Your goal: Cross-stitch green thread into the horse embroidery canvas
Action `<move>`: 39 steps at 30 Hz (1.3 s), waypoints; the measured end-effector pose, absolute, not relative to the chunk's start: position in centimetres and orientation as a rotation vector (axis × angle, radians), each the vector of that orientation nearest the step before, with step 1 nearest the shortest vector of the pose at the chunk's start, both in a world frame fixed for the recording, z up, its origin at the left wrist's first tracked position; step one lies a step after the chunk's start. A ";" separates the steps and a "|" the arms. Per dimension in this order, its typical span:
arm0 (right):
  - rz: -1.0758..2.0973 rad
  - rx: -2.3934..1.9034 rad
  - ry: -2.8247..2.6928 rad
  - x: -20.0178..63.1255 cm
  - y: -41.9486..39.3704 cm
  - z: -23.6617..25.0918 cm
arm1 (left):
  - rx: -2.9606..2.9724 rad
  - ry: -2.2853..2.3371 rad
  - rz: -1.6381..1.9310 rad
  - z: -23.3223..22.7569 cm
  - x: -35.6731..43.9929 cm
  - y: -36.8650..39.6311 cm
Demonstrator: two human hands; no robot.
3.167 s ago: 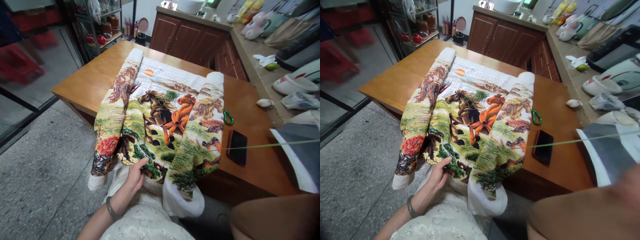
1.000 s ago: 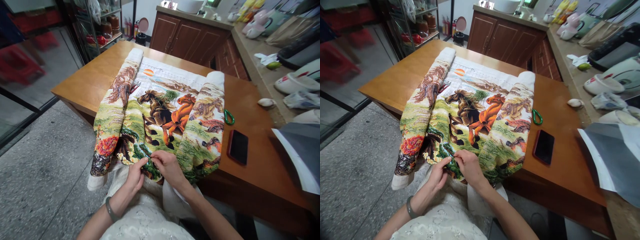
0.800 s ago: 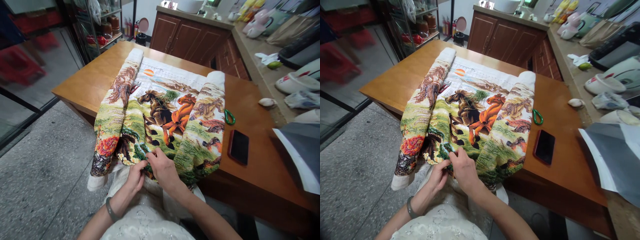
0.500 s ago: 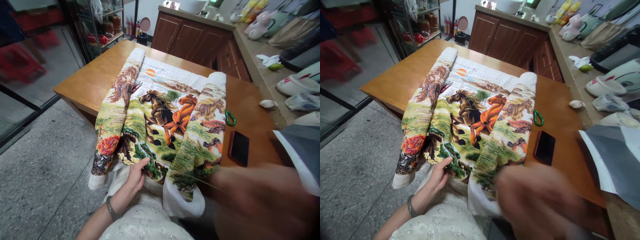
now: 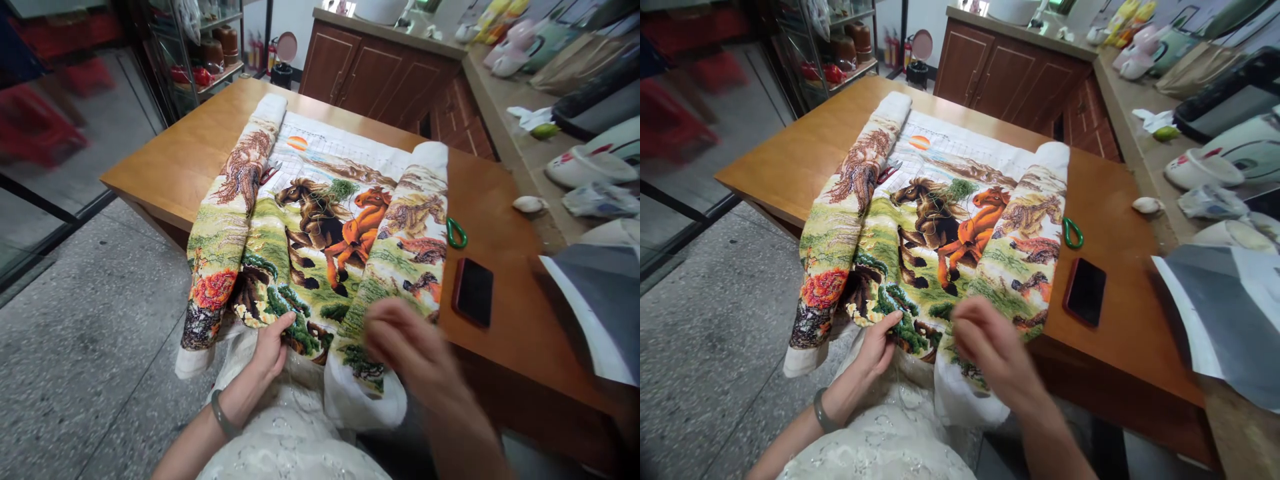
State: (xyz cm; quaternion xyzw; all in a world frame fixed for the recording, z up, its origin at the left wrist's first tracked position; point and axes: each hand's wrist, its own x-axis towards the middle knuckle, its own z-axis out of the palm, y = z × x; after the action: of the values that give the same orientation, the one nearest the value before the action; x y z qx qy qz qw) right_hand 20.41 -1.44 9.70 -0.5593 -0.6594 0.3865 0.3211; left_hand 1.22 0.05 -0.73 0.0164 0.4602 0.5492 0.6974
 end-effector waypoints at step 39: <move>0.670 -1.561 -2.115 16.7 1.6 4.3 | 0.004 1.078 1.244 -0.2 2.0 0.3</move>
State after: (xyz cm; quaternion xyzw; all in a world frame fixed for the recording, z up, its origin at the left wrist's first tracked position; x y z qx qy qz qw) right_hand 16.73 1.57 4.27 -0.5622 -0.7619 0.2412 0.2127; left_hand 2.03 0.33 -0.22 0.0016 0.4801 0.5543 0.6799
